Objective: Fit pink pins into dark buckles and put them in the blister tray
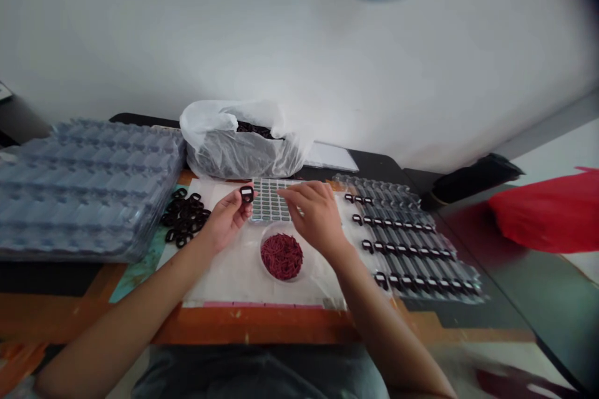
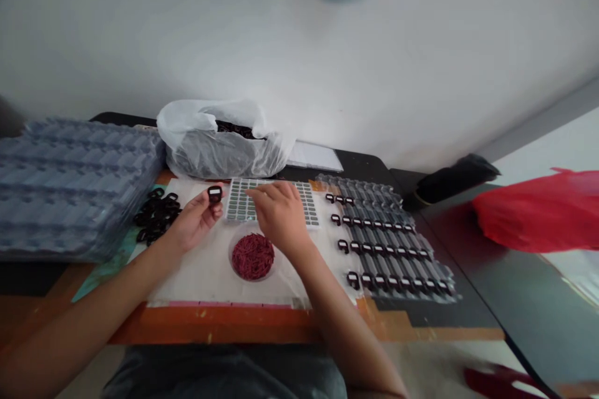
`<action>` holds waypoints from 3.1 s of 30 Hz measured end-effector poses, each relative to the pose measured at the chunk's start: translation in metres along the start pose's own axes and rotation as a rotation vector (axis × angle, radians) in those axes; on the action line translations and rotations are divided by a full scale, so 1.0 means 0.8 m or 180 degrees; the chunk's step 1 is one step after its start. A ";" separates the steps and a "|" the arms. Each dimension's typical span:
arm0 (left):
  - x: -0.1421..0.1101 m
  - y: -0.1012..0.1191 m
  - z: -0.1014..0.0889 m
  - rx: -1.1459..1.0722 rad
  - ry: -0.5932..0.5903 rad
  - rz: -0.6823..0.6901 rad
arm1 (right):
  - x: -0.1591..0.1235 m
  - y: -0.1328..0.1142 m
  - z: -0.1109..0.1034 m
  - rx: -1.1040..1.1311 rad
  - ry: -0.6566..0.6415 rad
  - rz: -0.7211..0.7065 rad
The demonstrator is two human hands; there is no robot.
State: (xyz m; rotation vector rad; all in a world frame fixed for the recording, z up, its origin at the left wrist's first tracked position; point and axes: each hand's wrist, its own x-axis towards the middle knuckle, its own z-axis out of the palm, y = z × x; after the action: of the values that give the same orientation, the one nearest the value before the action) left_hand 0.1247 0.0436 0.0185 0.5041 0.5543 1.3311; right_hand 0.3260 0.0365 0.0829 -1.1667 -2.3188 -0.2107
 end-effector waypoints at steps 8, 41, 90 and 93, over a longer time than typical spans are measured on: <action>0.004 0.002 0.000 0.0077 -0.0012 0.0060 | -0.046 -0.017 -0.004 -0.0059 -0.1868 -0.0087; -0.024 -0.015 0.012 0.0683 -0.0585 -0.0531 | -0.018 -0.052 0.005 0.2195 0.0752 0.1198; -0.021 -0.016 0.010 0.0878 -0.0630 -0.0298 | -0.037 -0.054 0.004 -0.0430 0.0757 0.0470; -0.021 -0.016 0.009 0.0848 -0.0610 -0.0271 | -0.039 -0.054 0.004 -0.0382 0.0845 0.0461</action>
State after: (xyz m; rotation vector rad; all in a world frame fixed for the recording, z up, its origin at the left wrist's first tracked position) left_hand 0.1368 0.0248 0.0174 0.8091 0.5902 1.1192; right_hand 0.3062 -0.0105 0.0683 -1.2757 -2.0057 -0.4294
